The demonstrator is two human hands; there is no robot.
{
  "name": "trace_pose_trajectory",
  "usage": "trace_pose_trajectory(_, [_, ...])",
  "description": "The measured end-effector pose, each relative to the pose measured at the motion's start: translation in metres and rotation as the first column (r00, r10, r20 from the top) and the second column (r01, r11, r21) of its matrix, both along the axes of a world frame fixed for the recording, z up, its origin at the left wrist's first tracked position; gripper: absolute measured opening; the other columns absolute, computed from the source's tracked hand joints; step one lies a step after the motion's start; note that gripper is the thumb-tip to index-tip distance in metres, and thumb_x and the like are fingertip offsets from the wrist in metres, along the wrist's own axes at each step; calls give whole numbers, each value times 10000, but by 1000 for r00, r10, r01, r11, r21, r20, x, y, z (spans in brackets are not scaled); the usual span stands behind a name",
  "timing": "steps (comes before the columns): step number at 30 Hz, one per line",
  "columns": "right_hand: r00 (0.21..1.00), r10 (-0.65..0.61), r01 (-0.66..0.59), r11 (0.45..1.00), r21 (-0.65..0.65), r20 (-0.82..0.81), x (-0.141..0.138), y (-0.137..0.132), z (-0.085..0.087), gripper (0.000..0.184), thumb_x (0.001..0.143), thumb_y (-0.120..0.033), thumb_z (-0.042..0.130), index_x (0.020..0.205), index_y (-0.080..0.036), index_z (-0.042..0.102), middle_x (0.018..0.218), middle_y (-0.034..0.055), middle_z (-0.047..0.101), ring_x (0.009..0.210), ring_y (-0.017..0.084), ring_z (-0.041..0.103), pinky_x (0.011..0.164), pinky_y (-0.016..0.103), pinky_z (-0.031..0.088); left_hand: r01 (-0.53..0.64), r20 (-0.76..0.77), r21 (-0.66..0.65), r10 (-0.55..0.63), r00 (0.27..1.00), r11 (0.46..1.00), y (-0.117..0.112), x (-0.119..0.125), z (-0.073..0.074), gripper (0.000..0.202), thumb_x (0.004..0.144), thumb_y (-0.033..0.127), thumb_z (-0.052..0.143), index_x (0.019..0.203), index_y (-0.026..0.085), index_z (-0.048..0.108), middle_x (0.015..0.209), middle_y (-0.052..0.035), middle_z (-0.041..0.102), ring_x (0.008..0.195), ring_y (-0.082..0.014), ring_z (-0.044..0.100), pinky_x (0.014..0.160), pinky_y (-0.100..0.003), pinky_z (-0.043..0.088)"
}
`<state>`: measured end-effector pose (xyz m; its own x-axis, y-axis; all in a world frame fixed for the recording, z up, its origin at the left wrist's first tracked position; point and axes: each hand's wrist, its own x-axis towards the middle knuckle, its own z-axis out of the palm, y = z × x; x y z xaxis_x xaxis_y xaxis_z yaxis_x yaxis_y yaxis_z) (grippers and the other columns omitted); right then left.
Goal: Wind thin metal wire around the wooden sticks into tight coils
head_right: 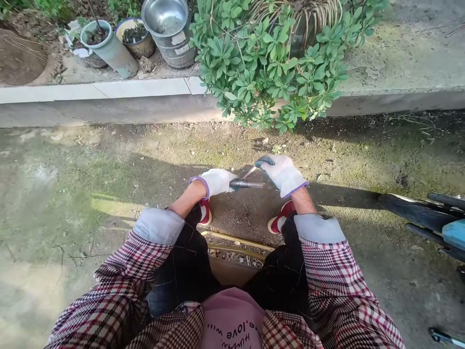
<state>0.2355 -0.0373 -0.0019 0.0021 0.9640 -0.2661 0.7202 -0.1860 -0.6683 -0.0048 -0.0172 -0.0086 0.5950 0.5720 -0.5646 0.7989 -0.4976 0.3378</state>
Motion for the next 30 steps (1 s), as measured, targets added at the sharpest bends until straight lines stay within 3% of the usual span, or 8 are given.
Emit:
trace_pose_trajectory(3, [999, 4, -2, 1000, -28, 48, 3, 9, -9, 224, 881, -303, 634, 913, -193, 826, 899, 75, 823, 837, 235, 717, 755, 329, 527, -71, 274, -220, 132, 953, 973, -4, -3, 10, 187, 845, 353, 741, 961, 209, 772, 756, -4, 710, 695, -162, 651, 649, -256, 458])
trace_pose_trajectory(6, [996, 68, -66, 997, -42, 54, -7, 11, -16, 173, 863, -250, 627, 817, -195, 784, 855, 73, 800, 811, 219, 703, 750, 309, 528, -132, 404, -375, 290, 867, 917, -3, -5, 15, 224, 870, 375, 692, 978, 183, 734, 715, 15, 663, 578, -126, 574, 548, -243, 419])
trace_pose_trajectory(11, [986, 157, -153, 985, -83, 49, -32, -1, -15, 170, 890, -305, 651, 799, -225, 770, 768, 45, 761, 735, 204, 664, 687, 294, 478, -383, 411, -266, 463, 785, 885, 16, -13, 12, 203, 906, 301, 650, 1018, 140, 704, 728, -3, 651, 581, -119, 573, 562, -234, 456])
trace_pose_trajectory(14, [969, 248, -248, 964, -97, -6, -41, -11, -7, 213, 927, -342, 619, 853, -236, 788, 747, 20, 750, 691, 184, 639, 645, 280, 444, -436, 287, -10, 421, 861, 900, 28, -21, 8, 247, 921, 319, 670, 1063, 127, 731, 869, -81, 732, 750, -181, 676, 716, -278, 530])
trace_pose_trajectory(18, [958, 282, -284, 957, -62, -47, -42, -18, 2, 220, 908, -344, 629, 865, -214, 801, 769, 27, 755, 694, 180, 638, 656, 282, 441, -362, 30, 222, 364, 931, 905, 29, -23, 3, 311, 964, 329, 619, 1185, 156, 753, 1082, -166, 775, 1020, -293, 743, 907, -360, 556])
trace_pose_trajectory(22, [981, 189, -191, 981, -24, -47, -28, -14, 4, 259, 906, -370, 612, 863, -207, 808, 762, 38, 753, 693, 188, 645, 641, 289, 451, -187, -100, 133, 201, 974, 973, 18, -12, -3, 333, 955, 273, 577, 1212, 180, 767, 1085, -180, 784, 1053, -336, 758, 920, -403, 567])
trace_pose_trajectory(27, [980, -114, 106, 993, -54, -164, -7, -1, -4, 204, 830, -333, 642, 870, -201, 792, 612, 3, 667, 549, 160, 576, 522, 273, 440, -51, -34, -8, 51, 998, 999, 2, 2, 0, 234, 855, 265, 703, 1057, 228, 816, 977, -109, 797, 943, -293, 761, 848, -345, 548])
trace_pose_trajectory(30, [898, -229, 204, 973, -103, -375, -2, 4, -9, 144, 782, -326, 699, 784, -187, 735, 554, -12, 610, 519, 148, 576, 534, 277, 492, -121, 154, -146, 143, 978, 982, -2, 0, 6, 142, 782, 219, 778, 919, 223, 816, 820, -49, 765, 841, -250, 738, 774, -312, 522])
